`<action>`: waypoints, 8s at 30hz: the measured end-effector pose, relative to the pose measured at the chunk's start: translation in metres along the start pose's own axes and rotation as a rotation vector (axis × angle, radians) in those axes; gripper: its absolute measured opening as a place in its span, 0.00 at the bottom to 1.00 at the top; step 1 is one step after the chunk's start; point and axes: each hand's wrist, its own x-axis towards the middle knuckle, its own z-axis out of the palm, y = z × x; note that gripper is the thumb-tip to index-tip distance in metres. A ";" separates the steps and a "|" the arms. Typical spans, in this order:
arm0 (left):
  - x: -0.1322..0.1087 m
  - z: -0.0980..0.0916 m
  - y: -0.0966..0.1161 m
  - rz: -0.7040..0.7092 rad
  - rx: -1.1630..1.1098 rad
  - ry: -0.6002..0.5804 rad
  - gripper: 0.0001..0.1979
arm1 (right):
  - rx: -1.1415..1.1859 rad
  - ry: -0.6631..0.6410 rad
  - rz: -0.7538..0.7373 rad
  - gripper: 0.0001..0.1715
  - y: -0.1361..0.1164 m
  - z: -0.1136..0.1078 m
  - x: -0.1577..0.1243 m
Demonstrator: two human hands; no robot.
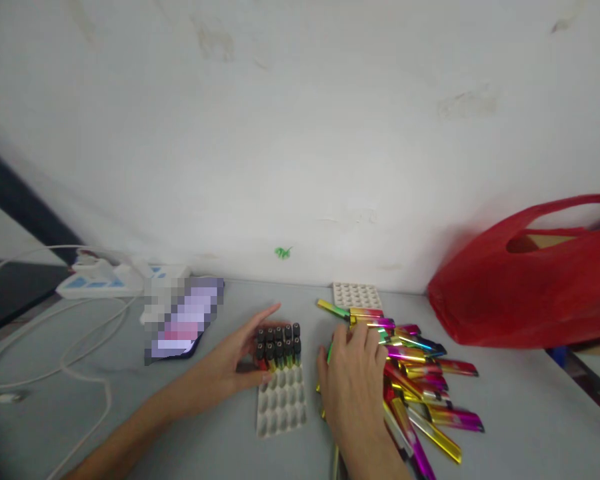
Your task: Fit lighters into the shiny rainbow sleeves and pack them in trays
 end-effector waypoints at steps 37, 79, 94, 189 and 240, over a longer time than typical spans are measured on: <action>-0.001 -0.001 0.009 -0.045 0.181 0.018 0.42 | 0.138 -0.040 -0.094 0.09 -0.007 -0.007 -0.011; 0.000 0.000 0.013 -0.014 0.194 -0.010 0.38 | 1.499 -0.208 0.407 0.21 -0.007 -0.018 0.000; 0.000 -0.002 0.005 0.004 0.201 -0.004 0.37 | 2.098 -0.549 0.713 0.32 -0.010 -0.029 0.004; 0.002 0.000 0.004 0.022 0.181 0.006 0.34 | 2.196 -0.601 0.882 0.25 -0.013 -0.021 -0.004; 0.002 0.000 0.006 0.032 0.170 0.005 0.33 | 1.110 0.068 -0.131 0.12 -0.011 -0.036 -0.012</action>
